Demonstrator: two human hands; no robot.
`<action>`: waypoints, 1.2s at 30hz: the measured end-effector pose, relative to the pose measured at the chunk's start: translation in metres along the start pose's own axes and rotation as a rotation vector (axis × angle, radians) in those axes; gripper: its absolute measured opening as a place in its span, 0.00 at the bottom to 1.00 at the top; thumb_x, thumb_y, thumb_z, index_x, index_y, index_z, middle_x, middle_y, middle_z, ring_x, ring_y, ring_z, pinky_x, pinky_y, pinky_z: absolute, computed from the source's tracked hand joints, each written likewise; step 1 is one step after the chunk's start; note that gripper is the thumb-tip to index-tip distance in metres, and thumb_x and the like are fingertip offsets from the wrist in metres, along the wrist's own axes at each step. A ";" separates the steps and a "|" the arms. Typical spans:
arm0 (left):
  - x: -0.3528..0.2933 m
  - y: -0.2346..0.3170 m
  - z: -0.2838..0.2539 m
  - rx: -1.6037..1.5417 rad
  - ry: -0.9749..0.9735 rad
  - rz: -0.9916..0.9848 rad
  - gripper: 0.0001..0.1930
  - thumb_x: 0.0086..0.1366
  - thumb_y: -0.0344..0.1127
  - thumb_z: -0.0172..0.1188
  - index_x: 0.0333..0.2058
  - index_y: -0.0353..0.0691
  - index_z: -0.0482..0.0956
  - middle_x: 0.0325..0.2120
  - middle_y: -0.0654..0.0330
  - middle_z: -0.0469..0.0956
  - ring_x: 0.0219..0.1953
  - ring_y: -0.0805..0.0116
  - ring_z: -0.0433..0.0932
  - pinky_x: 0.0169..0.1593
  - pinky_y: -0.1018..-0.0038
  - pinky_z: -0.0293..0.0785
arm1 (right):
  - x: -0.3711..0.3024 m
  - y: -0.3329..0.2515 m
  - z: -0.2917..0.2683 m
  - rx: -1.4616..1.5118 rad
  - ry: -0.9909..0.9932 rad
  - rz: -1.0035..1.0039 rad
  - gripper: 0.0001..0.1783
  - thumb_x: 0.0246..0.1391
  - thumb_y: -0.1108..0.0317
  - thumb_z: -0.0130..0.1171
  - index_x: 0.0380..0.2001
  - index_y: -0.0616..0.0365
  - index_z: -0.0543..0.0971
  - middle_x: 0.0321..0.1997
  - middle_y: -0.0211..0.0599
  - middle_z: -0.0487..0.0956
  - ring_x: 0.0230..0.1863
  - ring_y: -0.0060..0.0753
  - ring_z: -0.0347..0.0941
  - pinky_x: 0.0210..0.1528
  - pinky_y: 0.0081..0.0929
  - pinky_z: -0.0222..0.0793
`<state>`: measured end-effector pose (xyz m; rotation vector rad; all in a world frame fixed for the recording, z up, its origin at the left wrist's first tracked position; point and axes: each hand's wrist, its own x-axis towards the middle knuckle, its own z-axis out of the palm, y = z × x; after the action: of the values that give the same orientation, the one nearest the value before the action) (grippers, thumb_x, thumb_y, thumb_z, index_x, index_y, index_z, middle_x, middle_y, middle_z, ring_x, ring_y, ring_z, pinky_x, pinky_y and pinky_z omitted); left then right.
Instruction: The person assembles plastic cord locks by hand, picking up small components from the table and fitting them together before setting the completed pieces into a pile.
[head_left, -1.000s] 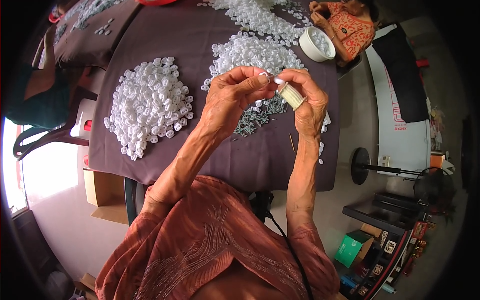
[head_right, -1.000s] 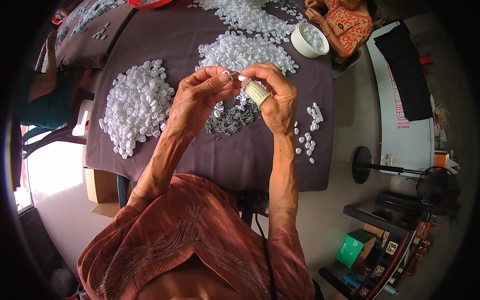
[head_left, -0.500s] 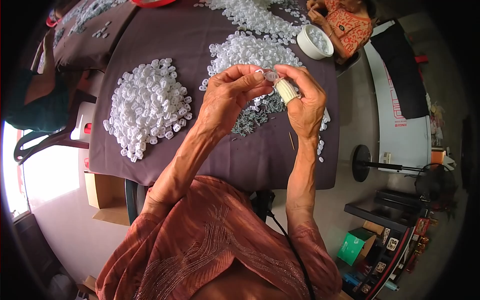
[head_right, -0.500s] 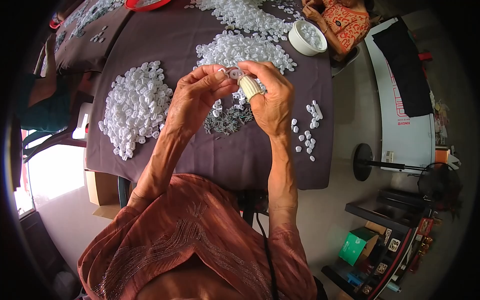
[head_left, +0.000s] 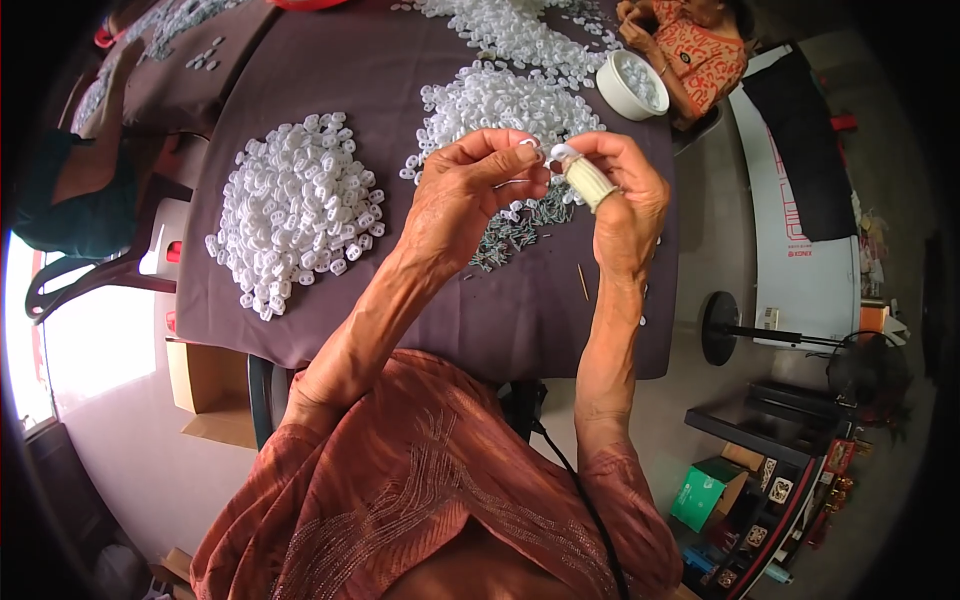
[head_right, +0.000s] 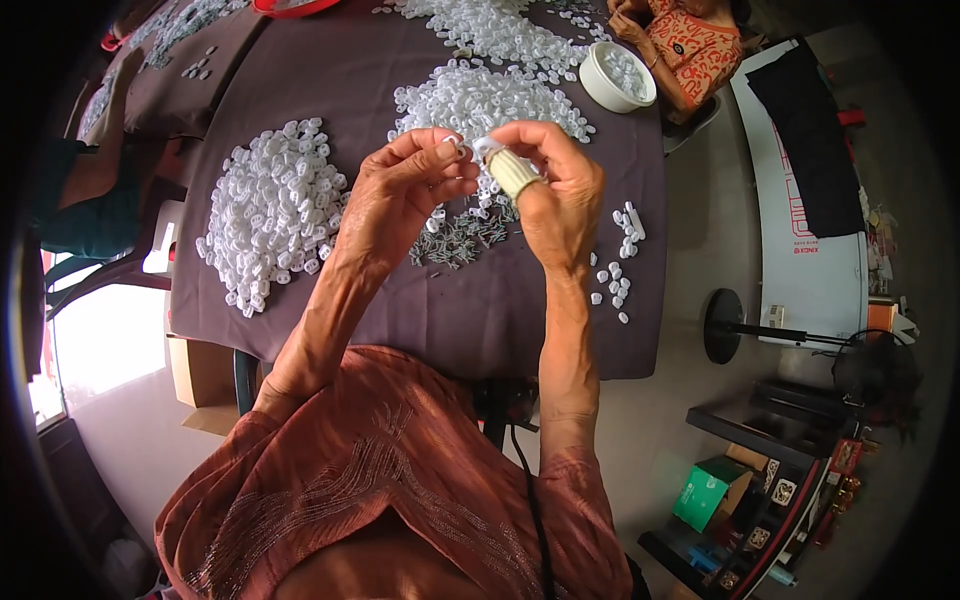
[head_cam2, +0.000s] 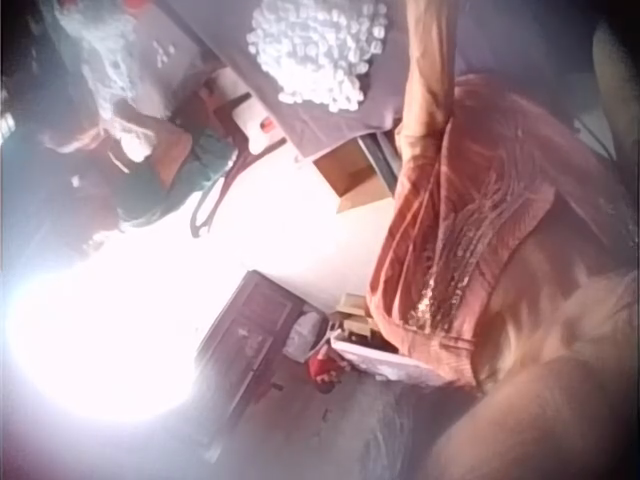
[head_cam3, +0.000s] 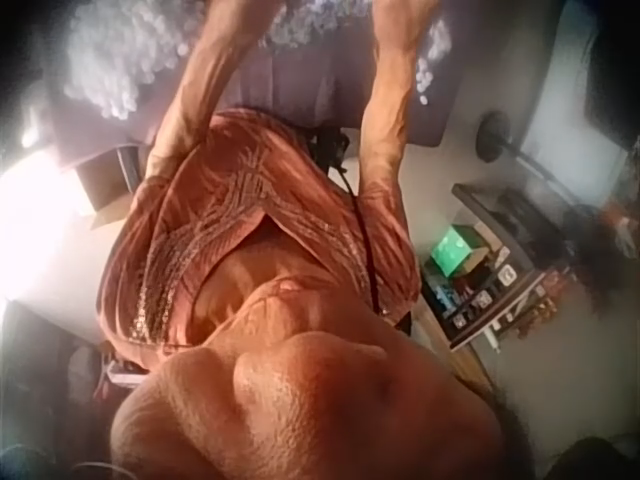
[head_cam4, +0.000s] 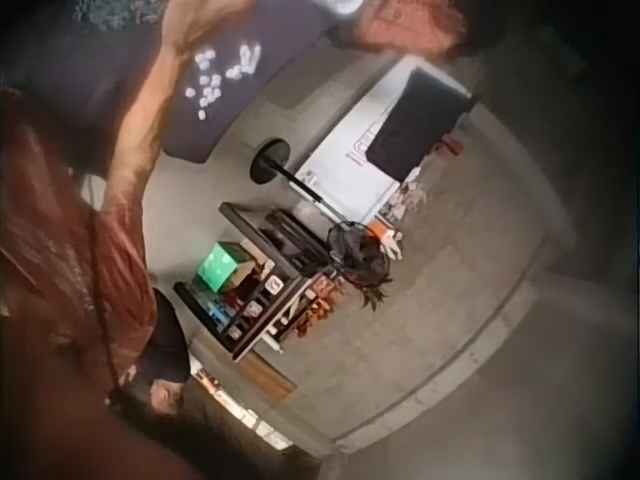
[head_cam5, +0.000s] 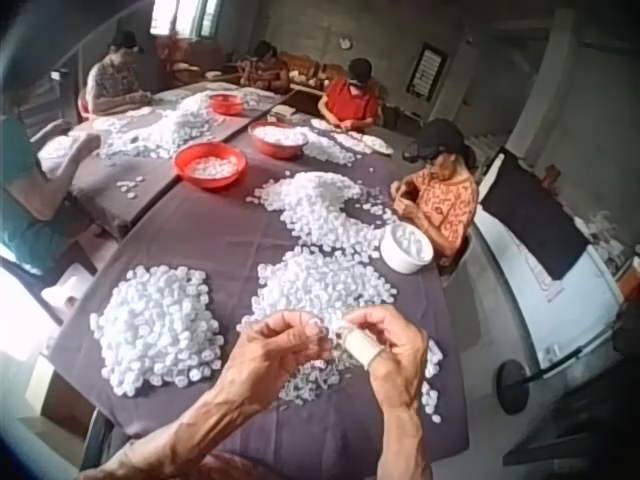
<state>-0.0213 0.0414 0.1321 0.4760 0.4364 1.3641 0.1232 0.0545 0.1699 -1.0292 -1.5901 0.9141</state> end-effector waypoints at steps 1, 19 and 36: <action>0.000 -0.001 -0.001 0.026 -0.014 -0.002 0.06 0.56 0.28 0.55 0.32 0.32 0.73 0.30 0.55 0.75 0.30 0.68 0.75 0.38 0.74 0.74 | 0.001 0.000 0.000 -0.001 -0.001 0.001 0.10 0.42 0.80 0.51 0.31 0.66 0.74 0.27 0.36 0.76 0.27 0.24 0.72 0.36 0.18 0.65; -0.004 -0.002 0.022 0.127 0.072 0.149 0.05 0.53 0.27 0.57 0.29 0.31 0.74 0.22 0.58 0.75 0.24 0.75 0.73 0.32 0.80 0.70 | 0.007 -0.011 0.015 0.255 0.201 -0.022 0.08 0.44 0.80 0.52 0.31 0.67 0.76 0.26 0.38 0.77 0.29 0.24 0.73 0.34 0.17 0.67; -0.002 -0.004 0.019 0.168 0.067 0.150 0.07 0.55 0.29 0.56 0.30 0.30 0.73 0.28 0.57 0.76 0.28 0.72 0.74 0.36 0.77 0.71 | 0.005 -0.009 0.018 0.027 0.215 -0.101 0.11 0.44 0.82 0.46 0.32 0.67 0.75 0.29 0.38 0.76 0.30 0.26 0.73 0.35 0.19 0.68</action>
<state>-0.0083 0.0378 0.1456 0.6121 0.5822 1.4975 0.1036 0.0542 0.1762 -0.9846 -1.4323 0.7290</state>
